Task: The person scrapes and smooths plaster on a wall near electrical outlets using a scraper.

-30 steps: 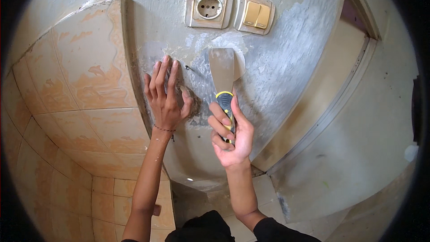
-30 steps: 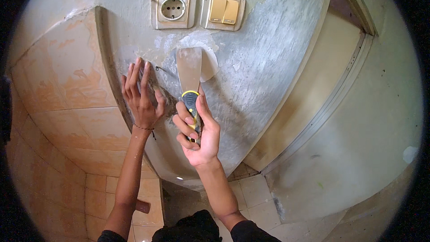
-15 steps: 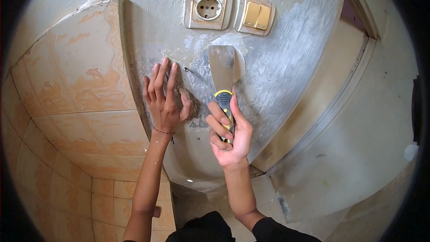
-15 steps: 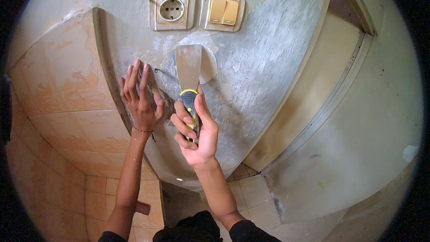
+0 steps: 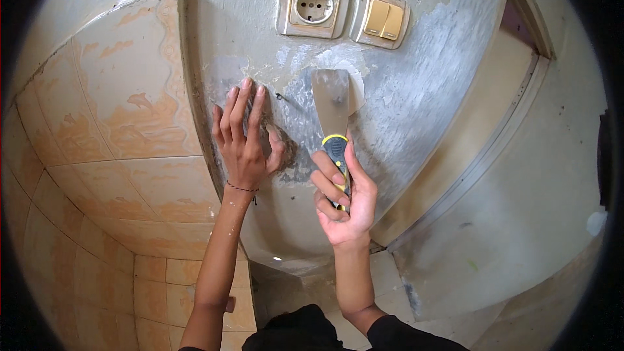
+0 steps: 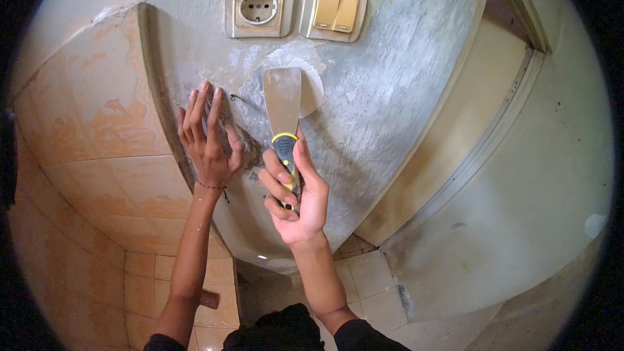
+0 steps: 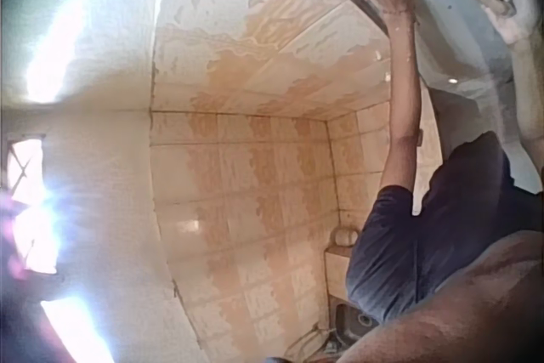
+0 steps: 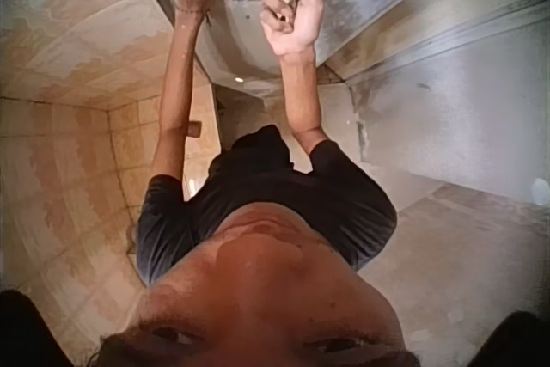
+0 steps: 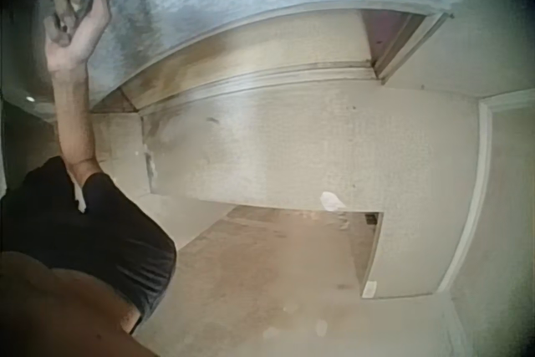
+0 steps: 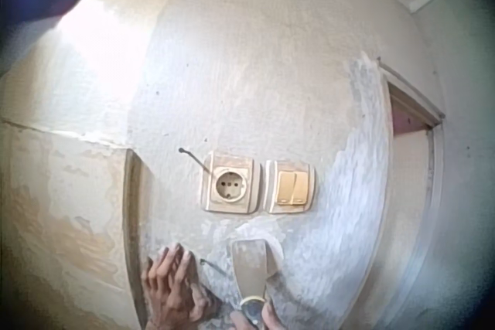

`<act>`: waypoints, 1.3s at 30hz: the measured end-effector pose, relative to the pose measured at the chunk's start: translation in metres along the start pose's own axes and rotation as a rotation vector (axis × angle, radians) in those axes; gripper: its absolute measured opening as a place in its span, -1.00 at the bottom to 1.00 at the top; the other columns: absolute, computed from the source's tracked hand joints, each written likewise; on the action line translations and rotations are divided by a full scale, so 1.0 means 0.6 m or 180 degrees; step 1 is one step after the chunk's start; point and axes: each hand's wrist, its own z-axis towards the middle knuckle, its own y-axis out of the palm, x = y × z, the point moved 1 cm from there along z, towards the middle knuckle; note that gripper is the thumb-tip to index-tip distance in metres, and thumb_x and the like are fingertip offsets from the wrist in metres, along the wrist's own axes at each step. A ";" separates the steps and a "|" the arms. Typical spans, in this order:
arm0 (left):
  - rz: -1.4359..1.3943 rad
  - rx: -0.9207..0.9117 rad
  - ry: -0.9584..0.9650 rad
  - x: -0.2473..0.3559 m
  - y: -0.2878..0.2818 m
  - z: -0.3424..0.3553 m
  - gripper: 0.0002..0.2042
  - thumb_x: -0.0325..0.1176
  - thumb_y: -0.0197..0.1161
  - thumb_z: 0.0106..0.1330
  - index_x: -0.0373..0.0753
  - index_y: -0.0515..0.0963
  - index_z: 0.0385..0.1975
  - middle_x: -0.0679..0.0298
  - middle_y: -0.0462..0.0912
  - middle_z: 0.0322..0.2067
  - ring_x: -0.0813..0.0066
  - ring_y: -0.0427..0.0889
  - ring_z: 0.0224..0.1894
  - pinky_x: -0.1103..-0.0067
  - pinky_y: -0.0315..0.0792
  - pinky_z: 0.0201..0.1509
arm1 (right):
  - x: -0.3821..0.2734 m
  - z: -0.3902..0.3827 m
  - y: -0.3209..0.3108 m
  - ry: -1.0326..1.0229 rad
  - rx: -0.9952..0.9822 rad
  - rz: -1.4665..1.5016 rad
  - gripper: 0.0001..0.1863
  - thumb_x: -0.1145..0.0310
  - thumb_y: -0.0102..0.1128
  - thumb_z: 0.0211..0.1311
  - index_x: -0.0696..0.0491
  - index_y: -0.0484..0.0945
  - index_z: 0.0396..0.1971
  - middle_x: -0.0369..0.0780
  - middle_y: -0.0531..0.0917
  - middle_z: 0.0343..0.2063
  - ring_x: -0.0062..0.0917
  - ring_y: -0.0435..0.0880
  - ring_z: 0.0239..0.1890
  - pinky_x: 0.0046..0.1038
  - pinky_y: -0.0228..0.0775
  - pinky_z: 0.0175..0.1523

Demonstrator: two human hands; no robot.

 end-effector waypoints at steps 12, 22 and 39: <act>0.0029 -0.0018 0.0004 0.002 -0.002 0.002 -0.31 -0.33 0.10 0.13 -0.17 0.33 0.39 0.12 0.30 0.41 0.14 0.21 0.47 0.15 -0.07 0.54 | 0.003 -0.005 0.003 0.0050 0.0099 0.0448 -0.59 0.14 -0.25 0.64 -0.29 0.22 0.39 -0.38 0.22 -0.50 -0.82 0.07 -0.67 -0.79 -0.19 -0.79; 0.0004 0.0060 0.0011 0.002 0.005 0.000 -0.32 -0.27 0.12 0.12 -0.18 0.38 0.36 0.14 0.33 0.40 0.20 0.23 0.47 0.20 -0.11 0.55 | 0.013 -0.005 0.025 -0.0141 0.0165 0.0497 -0.73 0.16 -0.27 0.65 0.02 0.34 -0.14 -0.36 0.21 -0.49 -0.79 0.07 -0.69 -0.72 -0.22 -0.83; 0.0125 0.0145 0.0066 0.002 0.010 0.000 -0.32 -0.24 0.09 0.15 -0.17 0.36 0.38 0.12 0.33 0.40 0.18 0.24 0.45 0.18 -0.07 0.53 | 0.001 -0.012 0.008 -0.0172 0.0160 -0.0338 -0.49 0.09 -0.22 0.62 -0.42 0.09 0.49 -0.42 0.22 -0.50 -0.84 0.07 -0.66 -0.82 -0.21 -0.76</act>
